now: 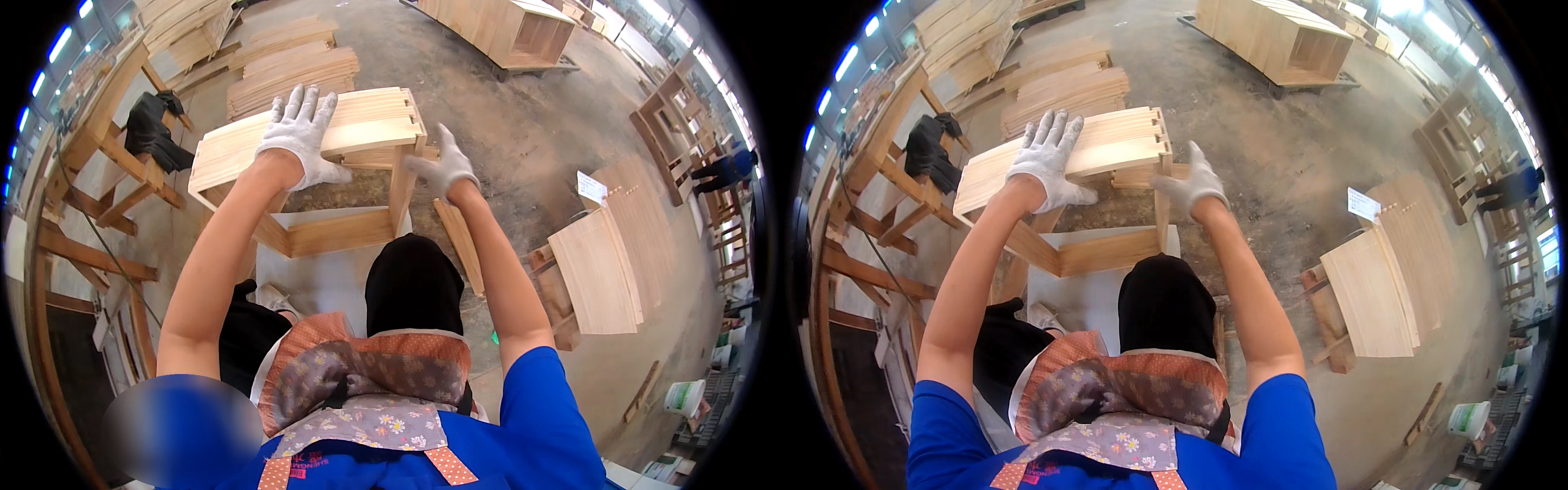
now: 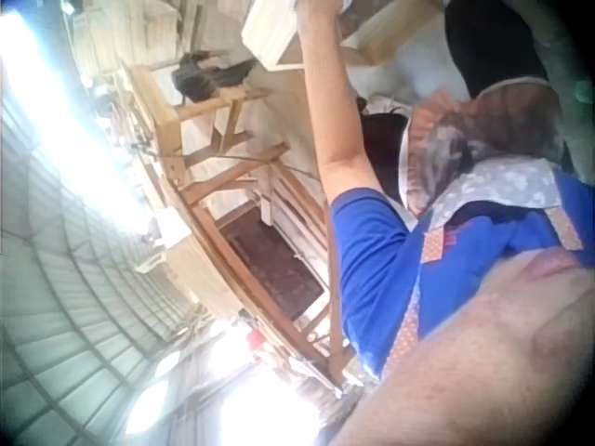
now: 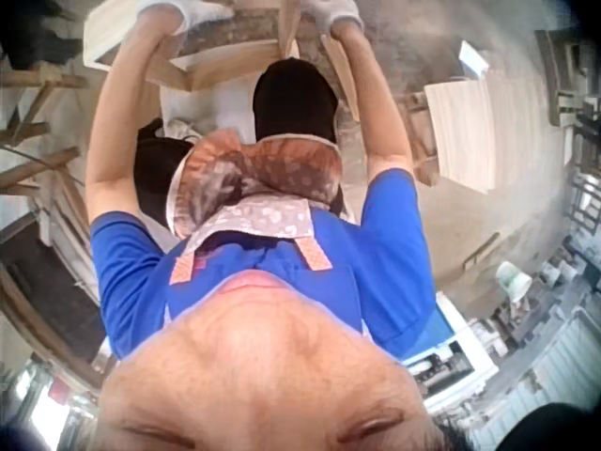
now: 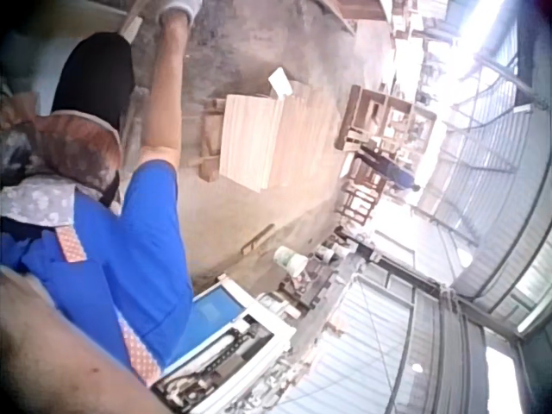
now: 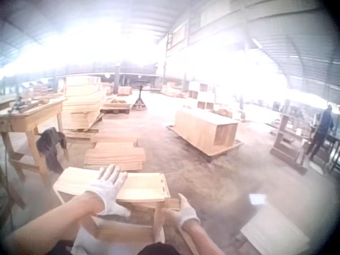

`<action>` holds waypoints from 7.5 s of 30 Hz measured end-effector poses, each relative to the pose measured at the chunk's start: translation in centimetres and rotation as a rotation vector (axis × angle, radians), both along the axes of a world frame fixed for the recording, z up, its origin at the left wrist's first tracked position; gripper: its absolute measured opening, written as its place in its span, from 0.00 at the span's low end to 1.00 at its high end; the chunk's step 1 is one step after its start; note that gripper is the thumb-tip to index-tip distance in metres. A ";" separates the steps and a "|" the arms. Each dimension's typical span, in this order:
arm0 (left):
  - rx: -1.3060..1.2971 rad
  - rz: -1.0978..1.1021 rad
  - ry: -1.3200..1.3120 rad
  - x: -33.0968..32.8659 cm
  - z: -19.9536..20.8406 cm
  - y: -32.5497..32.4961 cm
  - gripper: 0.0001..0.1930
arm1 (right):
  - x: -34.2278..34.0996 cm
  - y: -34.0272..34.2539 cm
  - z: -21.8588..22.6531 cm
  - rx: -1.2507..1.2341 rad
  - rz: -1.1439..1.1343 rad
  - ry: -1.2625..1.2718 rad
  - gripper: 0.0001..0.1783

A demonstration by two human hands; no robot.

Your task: The person applies glue to the edges of a wooden piece using a brush, then assembles it into a wooden frame. They use a mallet to tap the joints together and secure the structure. The person then places the assembled frame onto a stack of similar frames.

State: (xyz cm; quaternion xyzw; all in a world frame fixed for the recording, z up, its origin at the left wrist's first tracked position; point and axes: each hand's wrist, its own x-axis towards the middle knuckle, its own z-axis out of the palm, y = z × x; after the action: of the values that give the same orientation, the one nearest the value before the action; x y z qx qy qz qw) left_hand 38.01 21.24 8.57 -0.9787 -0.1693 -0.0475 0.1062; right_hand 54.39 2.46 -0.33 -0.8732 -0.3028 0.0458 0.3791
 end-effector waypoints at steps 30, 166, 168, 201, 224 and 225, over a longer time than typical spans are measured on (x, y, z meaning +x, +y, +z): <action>0.022 0.099 0.103 1.5 -1.9 0.6 0.47 | -11.0 -24.3 -32.2 -0.486 -0.594 0.675 0.39; -0.134 0.075 -0.008 1.6 -2.4 1.5 0.40 | -7.8 -8.5 12.3 -0.069 -0.015 0.374 0.10; -0.135 0.060 -0.014 1.7 -2.3 1.3 0.40 | -6.5 -8.7 10.5 -0.235 -0.027 0.472 0.14; -0.161 0.057 -0.037 1.8 -2.4 1.1 0.39 | -6.6 -9.5 9.5 -0.203 0.040 0.346 0.12; -0.177 0.044 -0.036 1.7 -2.1 1.2 0.39 | -9.8 -12.0 11.7 -0.216 -0.046 0.514 0.12; -0.183 0.050 -0.030 1.6 -2.2 1.3 0.39 | -10.1 -11.8 13.1 -0.196 -0.029 0.573 0.12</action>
State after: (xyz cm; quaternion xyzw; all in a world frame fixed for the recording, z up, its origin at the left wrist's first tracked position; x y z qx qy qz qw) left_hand 39.57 22.59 6.34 -0.9789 -0.1989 -0.0439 0.0149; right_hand 44.25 -9.30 12.81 -0.8614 -0.1652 0.3141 0.3635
